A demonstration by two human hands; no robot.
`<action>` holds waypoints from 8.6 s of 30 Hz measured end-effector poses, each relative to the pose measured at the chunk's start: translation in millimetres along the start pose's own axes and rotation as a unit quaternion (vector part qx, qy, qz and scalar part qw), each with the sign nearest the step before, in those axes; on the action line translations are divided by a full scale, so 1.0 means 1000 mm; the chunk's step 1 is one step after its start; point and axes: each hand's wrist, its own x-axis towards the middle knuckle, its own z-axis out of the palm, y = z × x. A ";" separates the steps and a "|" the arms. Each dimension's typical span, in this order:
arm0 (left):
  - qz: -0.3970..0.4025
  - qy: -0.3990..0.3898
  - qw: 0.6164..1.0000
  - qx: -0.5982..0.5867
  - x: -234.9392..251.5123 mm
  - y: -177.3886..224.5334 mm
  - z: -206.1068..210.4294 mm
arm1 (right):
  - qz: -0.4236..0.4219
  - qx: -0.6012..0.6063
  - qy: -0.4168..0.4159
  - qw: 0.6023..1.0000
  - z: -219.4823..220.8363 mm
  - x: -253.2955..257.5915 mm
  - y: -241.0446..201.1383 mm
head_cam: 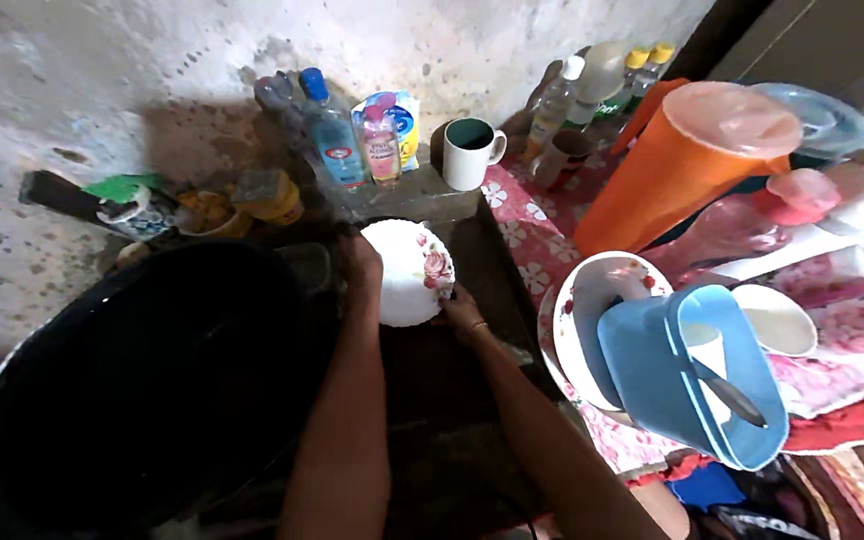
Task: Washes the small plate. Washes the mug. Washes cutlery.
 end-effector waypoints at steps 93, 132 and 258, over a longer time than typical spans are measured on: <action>-0.080 -0.151 0.957 -0.233 0.078 -0.013 -0.120 | -0.163 0.335 -0.096 0.923 0.064 0.010 -0.085; -0.058 -0.085 0.975 -0.199 0.090 -0.017 -0.114 | -0.106 0.201 -0.122 0.966 0.045 0.039 -0.099; 0.239 0.175 0.954 0.046 -0.052 0.013 -0.288 | -0.239 -0.617 0.020 0.750 0.033 -0.010 -0.082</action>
